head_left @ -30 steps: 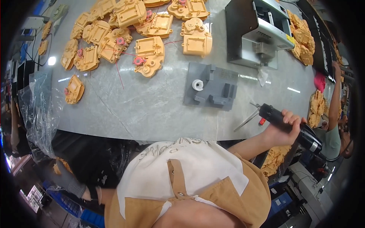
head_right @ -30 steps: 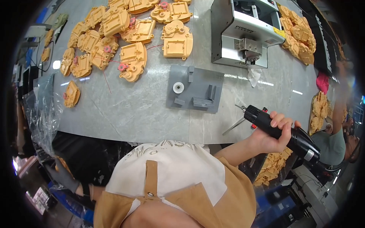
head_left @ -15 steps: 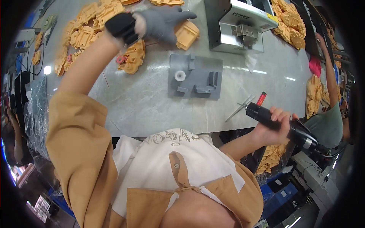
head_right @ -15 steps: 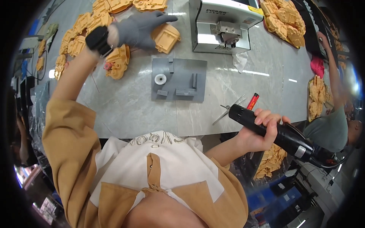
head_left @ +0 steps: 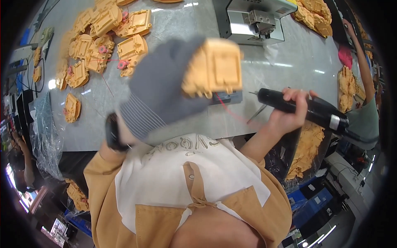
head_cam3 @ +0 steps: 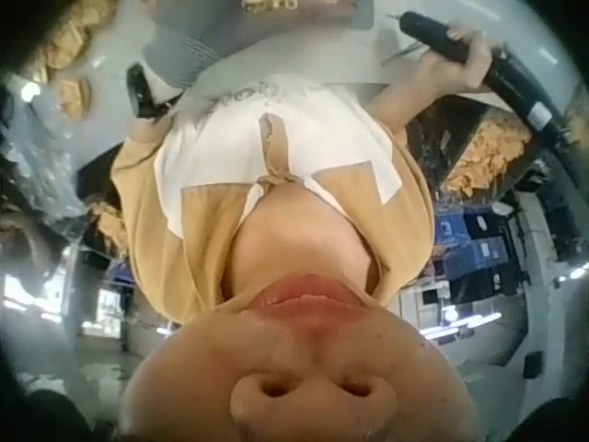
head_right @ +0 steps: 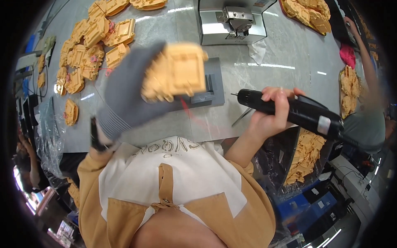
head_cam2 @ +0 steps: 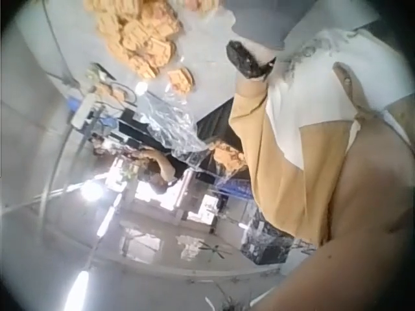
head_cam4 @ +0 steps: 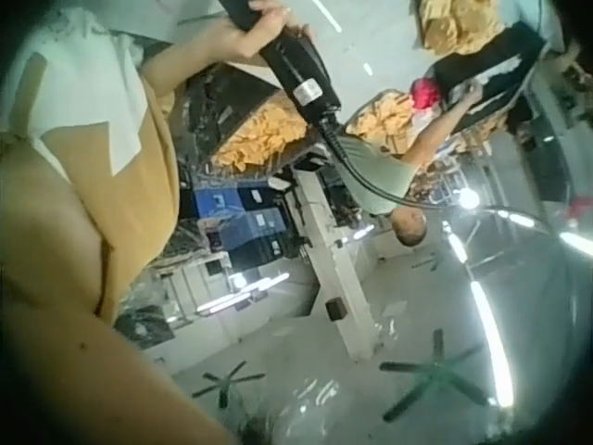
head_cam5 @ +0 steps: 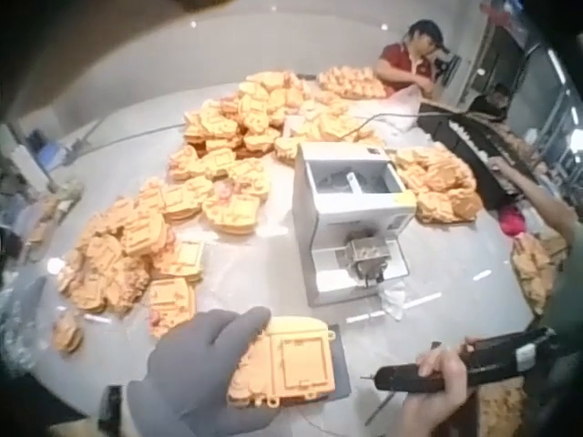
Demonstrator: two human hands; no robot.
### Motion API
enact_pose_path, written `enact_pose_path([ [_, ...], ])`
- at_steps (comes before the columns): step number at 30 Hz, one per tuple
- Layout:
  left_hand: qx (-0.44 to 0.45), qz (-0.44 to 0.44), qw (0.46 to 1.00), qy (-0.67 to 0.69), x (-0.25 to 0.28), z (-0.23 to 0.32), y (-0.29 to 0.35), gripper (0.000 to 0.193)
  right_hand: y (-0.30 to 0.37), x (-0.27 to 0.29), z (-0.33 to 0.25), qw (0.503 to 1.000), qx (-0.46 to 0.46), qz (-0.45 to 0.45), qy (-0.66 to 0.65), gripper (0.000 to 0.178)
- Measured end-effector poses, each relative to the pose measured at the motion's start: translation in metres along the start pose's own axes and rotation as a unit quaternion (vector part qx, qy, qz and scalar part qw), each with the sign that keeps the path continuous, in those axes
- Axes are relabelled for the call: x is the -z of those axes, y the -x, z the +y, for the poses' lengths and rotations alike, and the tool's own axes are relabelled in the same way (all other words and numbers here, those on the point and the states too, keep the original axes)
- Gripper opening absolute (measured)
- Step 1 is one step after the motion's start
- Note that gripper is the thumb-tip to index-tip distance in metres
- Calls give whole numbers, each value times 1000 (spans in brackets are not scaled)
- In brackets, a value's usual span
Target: The person assembles small yellow plastic toy or electronic housing components by hand, joining them with screws using an electric screwdriver.
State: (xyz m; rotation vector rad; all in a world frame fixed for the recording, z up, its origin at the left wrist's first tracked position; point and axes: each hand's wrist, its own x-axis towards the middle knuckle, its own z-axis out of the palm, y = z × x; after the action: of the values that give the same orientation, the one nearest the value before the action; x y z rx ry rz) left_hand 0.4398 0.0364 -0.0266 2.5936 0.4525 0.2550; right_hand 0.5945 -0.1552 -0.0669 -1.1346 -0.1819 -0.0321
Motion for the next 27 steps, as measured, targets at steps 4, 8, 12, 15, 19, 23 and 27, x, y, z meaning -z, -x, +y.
enact_pose_path([
  [4,42,25,992,-112,-47,18,21,92,8,-7,2,998,-12,-55,-22,30],
  [8,25,61,992,-110,-32,25,14,92,1,-5,-4,998,0,-21,-62,32],
  [12,-46,-21,998,-43,-48,20,-4,72,-2,-4,-4,999,11,-15,-42,32],
  [15,-51,-46,998,12,-54,9,3,80,1,3,-7,999,15,-27,-44,32],
  [19,-56,-18,996,68,-33,10,20,71,-4,7,-4,999,6,0,-51,31],
  [23,-5,18,989,150,-39,-6,20,68,-5,1,3,1000,-5,-15,-25,29],
  [27,-49,57,994,85,-42,-7,12,67,-3,-5,5,998,-2,-47,-49,32],
])
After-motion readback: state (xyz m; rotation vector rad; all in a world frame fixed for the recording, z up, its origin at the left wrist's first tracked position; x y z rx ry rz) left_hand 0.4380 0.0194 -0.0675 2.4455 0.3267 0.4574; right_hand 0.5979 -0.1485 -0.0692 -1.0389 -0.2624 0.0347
